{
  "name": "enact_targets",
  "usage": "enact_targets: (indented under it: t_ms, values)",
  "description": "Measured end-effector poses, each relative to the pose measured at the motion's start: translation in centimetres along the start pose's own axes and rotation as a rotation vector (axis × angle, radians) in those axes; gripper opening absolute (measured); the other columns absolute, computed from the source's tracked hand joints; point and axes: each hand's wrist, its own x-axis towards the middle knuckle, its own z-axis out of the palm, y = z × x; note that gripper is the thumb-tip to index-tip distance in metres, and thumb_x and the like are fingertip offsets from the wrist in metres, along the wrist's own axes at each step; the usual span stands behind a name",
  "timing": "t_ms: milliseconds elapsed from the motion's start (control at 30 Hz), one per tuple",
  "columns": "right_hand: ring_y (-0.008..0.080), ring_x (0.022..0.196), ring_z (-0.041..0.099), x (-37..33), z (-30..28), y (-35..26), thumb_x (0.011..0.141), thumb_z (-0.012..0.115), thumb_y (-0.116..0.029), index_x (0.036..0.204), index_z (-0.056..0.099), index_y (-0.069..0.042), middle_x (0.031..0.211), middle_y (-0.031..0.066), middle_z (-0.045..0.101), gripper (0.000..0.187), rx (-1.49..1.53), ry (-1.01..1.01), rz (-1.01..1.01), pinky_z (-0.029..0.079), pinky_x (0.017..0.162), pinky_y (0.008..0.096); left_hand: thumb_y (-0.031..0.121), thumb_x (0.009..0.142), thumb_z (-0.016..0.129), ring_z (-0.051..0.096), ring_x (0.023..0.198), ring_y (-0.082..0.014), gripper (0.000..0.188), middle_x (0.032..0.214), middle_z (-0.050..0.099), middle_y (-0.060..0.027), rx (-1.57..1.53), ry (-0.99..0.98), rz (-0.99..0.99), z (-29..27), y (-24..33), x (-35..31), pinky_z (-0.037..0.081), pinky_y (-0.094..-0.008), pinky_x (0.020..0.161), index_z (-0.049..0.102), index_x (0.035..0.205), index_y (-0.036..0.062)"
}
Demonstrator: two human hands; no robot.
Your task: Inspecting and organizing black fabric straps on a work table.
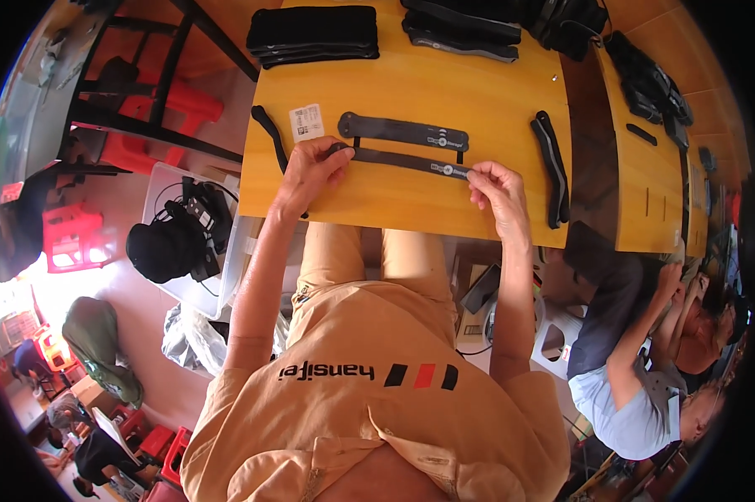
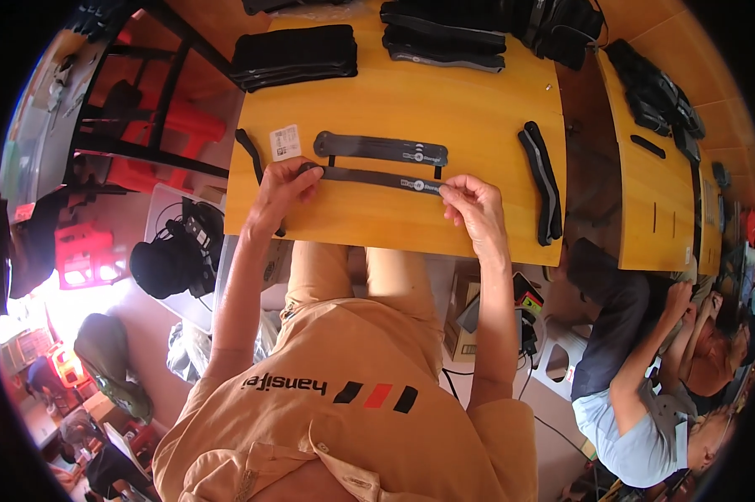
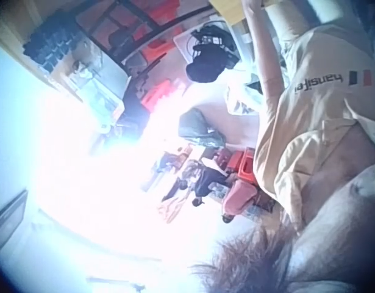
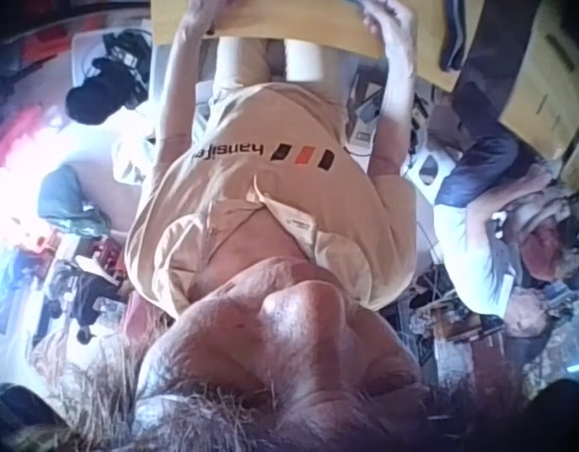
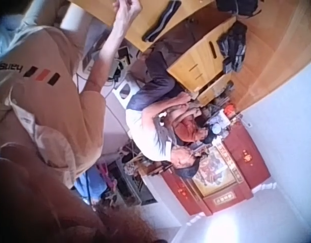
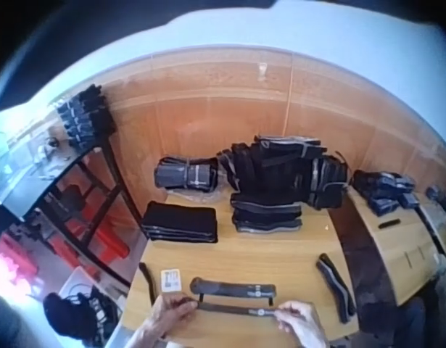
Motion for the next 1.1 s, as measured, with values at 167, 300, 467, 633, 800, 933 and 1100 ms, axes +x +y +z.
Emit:
enact_targets:
  t_ms: [167, 300, 467, 633, 800, 933, 1100]
  values:
    - [0.0049, 0.053, 0.052, 2.3, 0.9, 1.3, 0.081, 0.067, -0.011, 0.083, 0.063, -0.002, 0.065, -0.0001, 0.059, 0.010, -0.067, 0.219, -0.123, 0.036, 0.044, 0.0167, 0.015, 0.081, 0.066, 0.043, 0.051, -0.0052, 0.020, 0.058, 0.051, 0.0016, 0.074, 0.172, 0.099, 0.7, -0.9, 1.7, 0.034, -0.0216, 0.047, 0.062, 0.084, -0.0037]
    - [0.0054, 0.053, 0.054, 3.3, 1.4, 1.7, 0.080, 0.068, -0.009, 0.083, 0.064, -0.001, 0.065, 0.0004, 0.059, 0.009, -0.034, 0.286, -0.109, 0.037, 0.043, 0.0169, 0.015, 0.080, 0.067, 0.044, 0.052, -0.0051, 0.021, 0.059, 0.054, 0.0005, 0.090, 0.196, 0.095, 0.7, -0.8, 2.5, 0.036, -0.0215, 0.048, 0.062, 0.085, -0.0042]
    - [0.0063, 0.053, 0.055, 3.6, 1.7, 2.5, 0.079, 0.069, -0.006, 0.083, 0.064, -0.001, 0.066, 0.0014, 0.060, 0.009, 0.033, 0.310, -0.149, 0.038, 0.043, 0.0174, 0.011, 0.079, 0.067, 0.049, 0.053, -0.0057, 0.018, 0.061, 0.058, -0.0016, 0.088, 0.231, 0.123, 0.8, -1.1, 2.4, 0.040, -0.0210, 0.050, 0.062, 0.086, -0.0043]
    - [0.0060, 0.053, 0.054, 3.6, 1.7, 2.6, 0.078, 0.069, -0.005, 0.083, 0.064, -0.001, 0.067, 0.0010, 0.060, 0.008, 0.046, 0.326, -0.167, 0.038, 0.042, 0.0174, 0.010, 0.079, 0.067, 0.050, 0.053, -0.0062, 0.017, 0.061, 0.058, -0.0023, 0.005, 0.281, 0.084, 1.1, -1.4, 2.7, 0.041, -0.0218, 0.050, 0.062, 0.085, -0.0045]
    - [0.0049, 0.052, 0.053, 3.6, 1.8, 2.5, 0.078, 0.068, -0.005, 0.082, 0.063, -0.001, 0.067, -0.0003, 0.060, 0.007, 0.042, 0.335, -0.179, 0.036, 0.041, 0.0164, 0.011, 0.080, 0.066, 0.050, 0.053, -0.0069, 0.017, 0.063, 0.059, -0.0037, 0.127, 0.315, 0.069, 1.4, -0.8, 2.7, 0.042, -0.0221, 0.049, 0.061, 0.085, -0.0046]
    - [0.0037, 0.052, 0.053, 3.8, 2.1, 2.8, 0.078, 0.068, -0.004, 0.083, 0.064, -0.002, 0.066, -0.0011, 0.060, 0.007, 0.024, 0.362, -0.184, 0.036, 0.040, 0.0161, 0.011, 0.079, 0.066, 0.052, 0.053, -0.0078, 0.018, 0.064, 0.059, -0.0044, 0.064, 0.357, 0.079, 1.4, -1.6, 2.9, 0.042, -0.0225, 0.048, 0.061, 0.085, -0.0044]
    - [0.0040, 0.051, 0.052, 3.7, 2.2, 2.6, 0.078, 0.068, -0.004, 0.082, 0.064, -0.001, 0.066, -0.0006, 0.060, 0.006, 0.031, 0.374, -0.161, 0.038, 0.040, 0.0167, 0.011, 0.079, 0.067, 0.050, 0.050, -0.0075, 0.017, 0.061, 0.058, -0.0035, 0.135, 0.369, 0.070, 1.6, -0.9, 3.0, 0.042, -0.0224, 0.046, 0.060, 0.082, -0.0040]
